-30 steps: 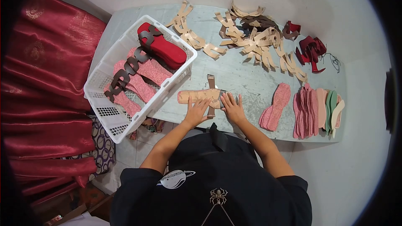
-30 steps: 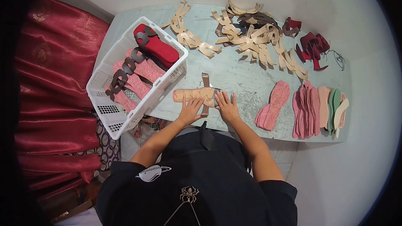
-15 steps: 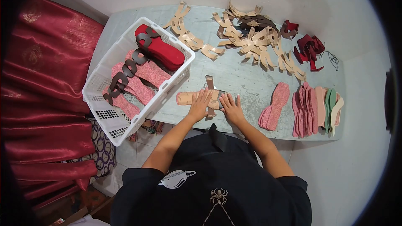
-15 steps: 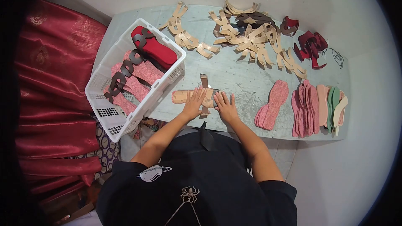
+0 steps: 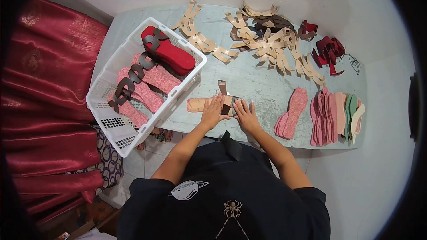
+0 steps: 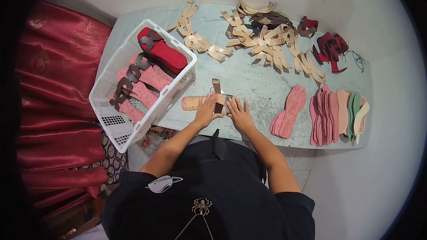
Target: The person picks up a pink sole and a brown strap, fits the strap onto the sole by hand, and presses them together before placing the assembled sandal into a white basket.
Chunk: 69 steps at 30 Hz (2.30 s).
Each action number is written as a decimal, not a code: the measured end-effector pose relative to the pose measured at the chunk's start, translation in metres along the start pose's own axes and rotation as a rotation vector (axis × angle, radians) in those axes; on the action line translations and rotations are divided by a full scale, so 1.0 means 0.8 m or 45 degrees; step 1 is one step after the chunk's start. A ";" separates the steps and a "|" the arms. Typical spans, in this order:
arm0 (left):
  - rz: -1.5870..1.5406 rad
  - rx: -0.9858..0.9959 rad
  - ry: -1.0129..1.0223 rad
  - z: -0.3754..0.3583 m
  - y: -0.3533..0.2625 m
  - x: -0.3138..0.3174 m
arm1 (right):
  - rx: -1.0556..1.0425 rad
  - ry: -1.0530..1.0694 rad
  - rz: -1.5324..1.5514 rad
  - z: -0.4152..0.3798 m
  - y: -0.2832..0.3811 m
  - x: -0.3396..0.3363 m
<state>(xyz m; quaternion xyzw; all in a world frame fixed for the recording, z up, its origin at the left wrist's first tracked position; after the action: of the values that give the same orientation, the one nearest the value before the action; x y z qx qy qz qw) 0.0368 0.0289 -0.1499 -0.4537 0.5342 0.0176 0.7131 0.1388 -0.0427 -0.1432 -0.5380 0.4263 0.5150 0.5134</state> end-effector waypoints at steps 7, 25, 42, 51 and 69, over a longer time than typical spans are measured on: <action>0.033 -0.016 0.054 -0.003 -0.005 0.002 | 0.013 0.030 0.035 0.000 0.000 0.001; 0.016 -0.005 -0.023 0.000 -0.010 -0.001 | 0.031 0.099 0.029 0.002 -0.001 -0.005; -0.530 -0.215 -0.393 0.010 0.023 -0.018 | 0.053 0.115 0.012 0.000 -0.002 -0.003; -0.593 -0.278 -0.359 0.012 0.027 -0.014 | 0.056 0.078 0.051 0.000 -0.002 -0.006; -0.444 -0.569 -0.325 0.021 0.027 -0.035 | 0.090 0.106 0.086 -0.001 -0.005 -0.005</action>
<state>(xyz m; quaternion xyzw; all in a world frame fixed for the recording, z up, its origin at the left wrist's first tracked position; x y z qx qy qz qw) 0.0264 0.0660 -0.1417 -0.6780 0.3373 0.0690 0.6494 0.1420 -0.0431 -0.1386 -0.5259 0.4831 0.4939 0.4961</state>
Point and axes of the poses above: each hand's wrist, its own z-axis towards the middle knuckle, its own x-axis out of the palm, y = z × x, the point moved 8 cm from there along z, towards the middle knuckle, and after that the axes turned 14 degrees about -z, right-handed, at the moved point
